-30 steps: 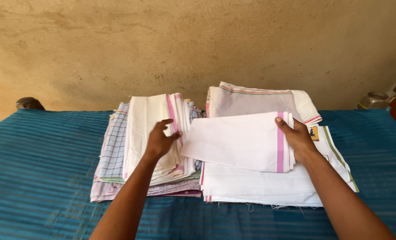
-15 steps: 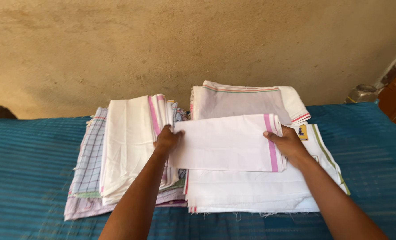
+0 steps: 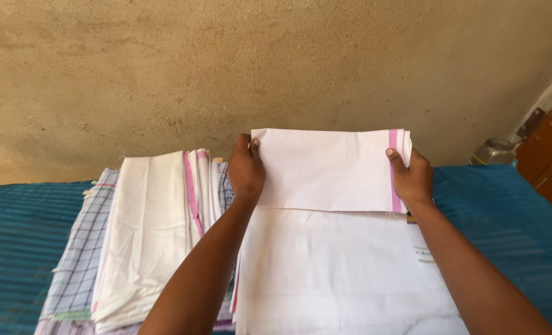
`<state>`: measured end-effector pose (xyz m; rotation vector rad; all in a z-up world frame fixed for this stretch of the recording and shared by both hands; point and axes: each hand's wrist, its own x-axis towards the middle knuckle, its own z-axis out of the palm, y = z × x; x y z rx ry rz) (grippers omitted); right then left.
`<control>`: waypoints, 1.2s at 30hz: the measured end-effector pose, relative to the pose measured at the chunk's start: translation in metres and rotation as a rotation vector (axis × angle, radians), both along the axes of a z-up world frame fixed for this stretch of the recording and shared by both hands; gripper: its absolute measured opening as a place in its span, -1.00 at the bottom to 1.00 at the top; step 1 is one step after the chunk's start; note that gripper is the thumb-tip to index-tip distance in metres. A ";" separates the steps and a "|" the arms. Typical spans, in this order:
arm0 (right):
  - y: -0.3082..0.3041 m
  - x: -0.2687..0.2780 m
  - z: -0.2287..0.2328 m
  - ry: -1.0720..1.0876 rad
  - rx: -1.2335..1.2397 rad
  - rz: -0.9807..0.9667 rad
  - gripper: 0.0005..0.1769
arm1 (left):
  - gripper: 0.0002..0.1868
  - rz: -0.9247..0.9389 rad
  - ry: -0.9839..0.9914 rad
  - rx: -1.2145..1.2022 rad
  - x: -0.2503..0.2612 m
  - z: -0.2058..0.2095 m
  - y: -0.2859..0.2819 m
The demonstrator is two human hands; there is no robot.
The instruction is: The person folds multiple pieces of bedding and towels on a blue woven mat. They handle each item by hand, folding it into a neat rectangle and stacking it with others. The process is repeated for several different colored and patterned items.
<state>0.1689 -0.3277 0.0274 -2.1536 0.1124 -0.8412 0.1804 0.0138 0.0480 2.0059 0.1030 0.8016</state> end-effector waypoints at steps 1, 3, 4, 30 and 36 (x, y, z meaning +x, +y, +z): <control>-0.004 0.009 -0.002 0.006 -0.056 -0.025 -0.50 | -0.73 0.015 0.042 0.021 0.010 0.000 -0.004; -0.014 0.026 -0.006 0.019 -0.166 -0.074 -0.44 | -0.73 0.047 0.126 0.068 0.027 -0.004 -0.009; -0.018 0.034 -0.007 0.035 -0.201 -0.090 -0.42 | -0.73 0.063 0.168 0.094 0.033 -0.007 -0.011; 0.128 0.027 -0.006 -0.230 -0.745 0.203 -0.62 | -0.31 0.141 0.354 0.407 -0.038 -0.071 0.041; 0.220 -0.005 -0.005 -0.212 -0.713 0.505 -0.77 | -0.31 0.218 0.456 0.359 -0.075 -0.079 0.107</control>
